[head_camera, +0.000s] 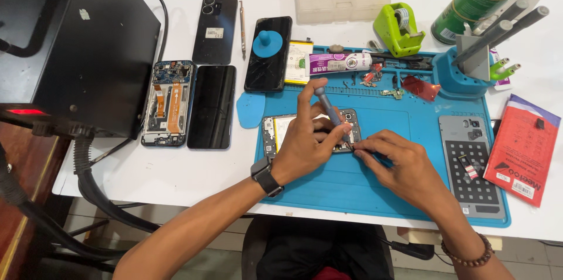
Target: The person uses a screwdriver to remove screws from a disassembled smartphone on a blue mat. They then lift the back cover and set it aside, exposing the internal components.
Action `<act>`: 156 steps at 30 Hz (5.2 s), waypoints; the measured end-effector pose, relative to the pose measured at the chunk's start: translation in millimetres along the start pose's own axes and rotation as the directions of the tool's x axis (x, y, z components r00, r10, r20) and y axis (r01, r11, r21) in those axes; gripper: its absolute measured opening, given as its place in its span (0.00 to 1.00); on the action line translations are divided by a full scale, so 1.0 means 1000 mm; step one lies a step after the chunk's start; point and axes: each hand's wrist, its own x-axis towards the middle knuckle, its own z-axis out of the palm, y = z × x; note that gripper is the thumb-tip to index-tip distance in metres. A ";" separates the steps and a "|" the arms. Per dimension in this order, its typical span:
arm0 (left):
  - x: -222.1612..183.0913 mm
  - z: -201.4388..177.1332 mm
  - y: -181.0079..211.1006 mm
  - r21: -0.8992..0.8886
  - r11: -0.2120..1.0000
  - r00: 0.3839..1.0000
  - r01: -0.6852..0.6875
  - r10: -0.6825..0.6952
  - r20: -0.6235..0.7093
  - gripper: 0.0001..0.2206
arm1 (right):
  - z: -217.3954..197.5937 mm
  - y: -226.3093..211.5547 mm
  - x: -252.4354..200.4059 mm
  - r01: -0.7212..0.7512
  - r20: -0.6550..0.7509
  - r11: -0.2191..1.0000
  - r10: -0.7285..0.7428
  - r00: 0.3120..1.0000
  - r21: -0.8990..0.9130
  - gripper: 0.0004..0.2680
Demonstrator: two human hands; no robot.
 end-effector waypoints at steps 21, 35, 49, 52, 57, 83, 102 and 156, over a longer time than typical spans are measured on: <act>0.000 0.002 0.004 0.011 1.000 1.000 0.026 -0.026 0.007 0.40 | 0.003 0.002 -0.002 0.030 -0.012 0.999 -0.031 0.999 -0.044 0.08; 0.013 -0.003 -0.009 -0.412 0.907 0.976 0.085 -0.159 -0.150 0.41 | 0.008 -0.004 0.010 0.371 0.148 0.868 -0.341 0.928 -0.330 0.14; 0.017 -0.008 -0.008 -0.527 0.841 0.977 0.121 -0.194 -0.086 0.42 | -0.046 0.020 0.013 0.073 0.039 0.962 -0.065 0.997 -0.263 0.04; 0.019 -0.015 -0.003 -0.566 0.823 0.990 0.050 -0.117 -0.082 0.43 | -0.055 0.024 0.024 -0.052 0.060 0.931 0.078 0.995 -0.361 0.06; 0.027 -0.033 0.007 -0.521 0.851 0.965 -0.057 -0.087 -0.247 0.43 | -0.051 0.029 0.043 0.058 0.021 0.850 -0.055 0.998 -0.523 0.10; -0.011 -0.096 0.019 0.541 0.815 0.977 0.209 -0.201 -0.074 0.17 | -0.023 -0.011 0.068 0.145 0.441 0.979 -0.068 0.895 -0.143 0.36; -0.019 -0.028 0.075 0.499 0.849 0.982 0.175 -0.113 -0.153 0.14 | -0.037 0.006 0.028 0.298 -0.295 0.852 -0.445 0.846 -0.429 0.31; 0.053 -0.014 0.019 -0.278 0.960 0.999 0.026 -0.019 0.026 0.09 | -0.009 0.035 0.061 -0.284 0.316 -0.243 0.105 0.943 0.928 0.27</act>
